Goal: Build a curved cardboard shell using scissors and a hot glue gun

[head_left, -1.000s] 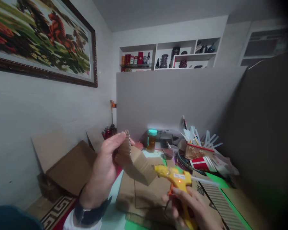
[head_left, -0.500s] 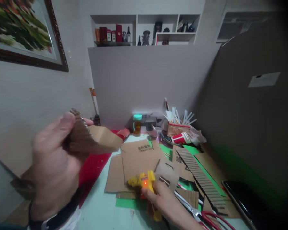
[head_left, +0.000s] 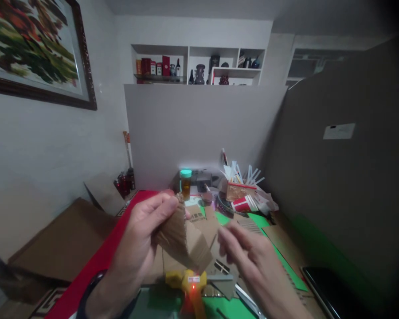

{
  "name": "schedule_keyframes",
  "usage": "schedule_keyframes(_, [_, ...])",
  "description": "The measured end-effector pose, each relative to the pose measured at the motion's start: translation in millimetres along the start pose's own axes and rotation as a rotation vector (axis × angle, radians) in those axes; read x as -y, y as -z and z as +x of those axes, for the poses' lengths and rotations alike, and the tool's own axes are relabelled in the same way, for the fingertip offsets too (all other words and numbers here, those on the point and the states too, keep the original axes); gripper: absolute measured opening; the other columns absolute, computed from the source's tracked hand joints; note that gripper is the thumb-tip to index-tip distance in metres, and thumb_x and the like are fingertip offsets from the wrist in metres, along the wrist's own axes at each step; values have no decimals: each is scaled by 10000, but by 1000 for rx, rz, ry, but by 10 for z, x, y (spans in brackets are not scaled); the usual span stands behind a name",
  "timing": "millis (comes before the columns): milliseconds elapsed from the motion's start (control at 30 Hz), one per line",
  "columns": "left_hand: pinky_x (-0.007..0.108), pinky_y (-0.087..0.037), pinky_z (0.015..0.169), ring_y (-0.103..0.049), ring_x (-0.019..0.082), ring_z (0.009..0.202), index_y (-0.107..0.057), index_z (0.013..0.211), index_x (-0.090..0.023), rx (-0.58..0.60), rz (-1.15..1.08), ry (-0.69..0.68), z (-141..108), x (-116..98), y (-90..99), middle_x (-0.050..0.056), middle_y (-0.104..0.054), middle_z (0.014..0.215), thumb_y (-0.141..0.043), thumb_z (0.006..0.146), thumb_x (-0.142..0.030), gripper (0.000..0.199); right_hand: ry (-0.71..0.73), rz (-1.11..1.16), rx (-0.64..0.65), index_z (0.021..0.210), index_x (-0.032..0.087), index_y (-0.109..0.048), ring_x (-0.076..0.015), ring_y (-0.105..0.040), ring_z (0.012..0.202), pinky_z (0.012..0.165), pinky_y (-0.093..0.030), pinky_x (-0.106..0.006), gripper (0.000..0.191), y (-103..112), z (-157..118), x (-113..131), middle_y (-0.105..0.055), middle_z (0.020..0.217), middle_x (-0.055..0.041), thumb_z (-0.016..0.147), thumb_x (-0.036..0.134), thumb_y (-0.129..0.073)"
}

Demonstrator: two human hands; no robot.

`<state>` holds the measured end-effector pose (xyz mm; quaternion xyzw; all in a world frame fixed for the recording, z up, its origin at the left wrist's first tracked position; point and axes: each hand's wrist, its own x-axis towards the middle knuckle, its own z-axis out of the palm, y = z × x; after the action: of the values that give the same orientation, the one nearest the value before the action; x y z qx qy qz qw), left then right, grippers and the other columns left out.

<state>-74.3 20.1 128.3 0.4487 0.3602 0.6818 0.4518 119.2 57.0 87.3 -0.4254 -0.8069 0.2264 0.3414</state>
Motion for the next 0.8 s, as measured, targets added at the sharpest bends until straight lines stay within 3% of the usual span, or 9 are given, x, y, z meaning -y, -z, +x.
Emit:
schedule_keyframes(67, [138, -480, 593, -581, 103, 651, -740, 708, -139, 15, -22, 18, -34, 27, -67, 27, -675, 742, -722, 819, -361, 248, 40, 132, -38, 811, 225, -530, -139, -574, 785, 699, -415, -224, 457, 146, 48, 197, -600, 810, 17, 1036, 539, -285])
schedule_keyframes(100, [136, -486, 607, -584, 106, 669, -749, 728, -144, 19, -40, 24, -44, 44, -99, 25, -676, 753, -733, 810, -349, 221, 59, 254, 8, 802, 218, -525, -138, -566, 802, 707, -411, -220, 423, 169, 58, 270, -589, 818, 18, 1032, 517, -334])
schedule_keyframes(200, [139, -503, 666, -580, 110, 722, -759, 764, -157, 6, -83, 18, -54, 100, -177, 9, -650, 760, -746, 801, -307, 156, 117, 434, 65, 723, 203, -484, -133, -519, 678, 613, -392, -222, 405, 80, 49, 368, -539, 722, 20, 1025, 453, -384])
schedule_keyframes(367, [127, -480, 622, -556, 96, 690, -754, 782, -168, -1, -124, 21, -46, 177, -236, -14, -615, 720, -745, 810, -265, 101, 192, 442, -165, 681, 228, -543, -160, -583, 598, 584, -453, -238, 388, -145, 19, 315, -580, 625, 6, 1008, 396, -420])
schedule_keyframes(800, [150, -422, 628, -466, 110, 707, -682, 718, -168, -48, -1, -70, -96, 214, -266, -8, -535, 752, -700, 847, -321, 201, 171, 466, -227, 641, 239, -569, -174, -589, 529, 516, -477, -243, 438, -216, 26, 304, -570, 557, -5, 1003, 429, -413])
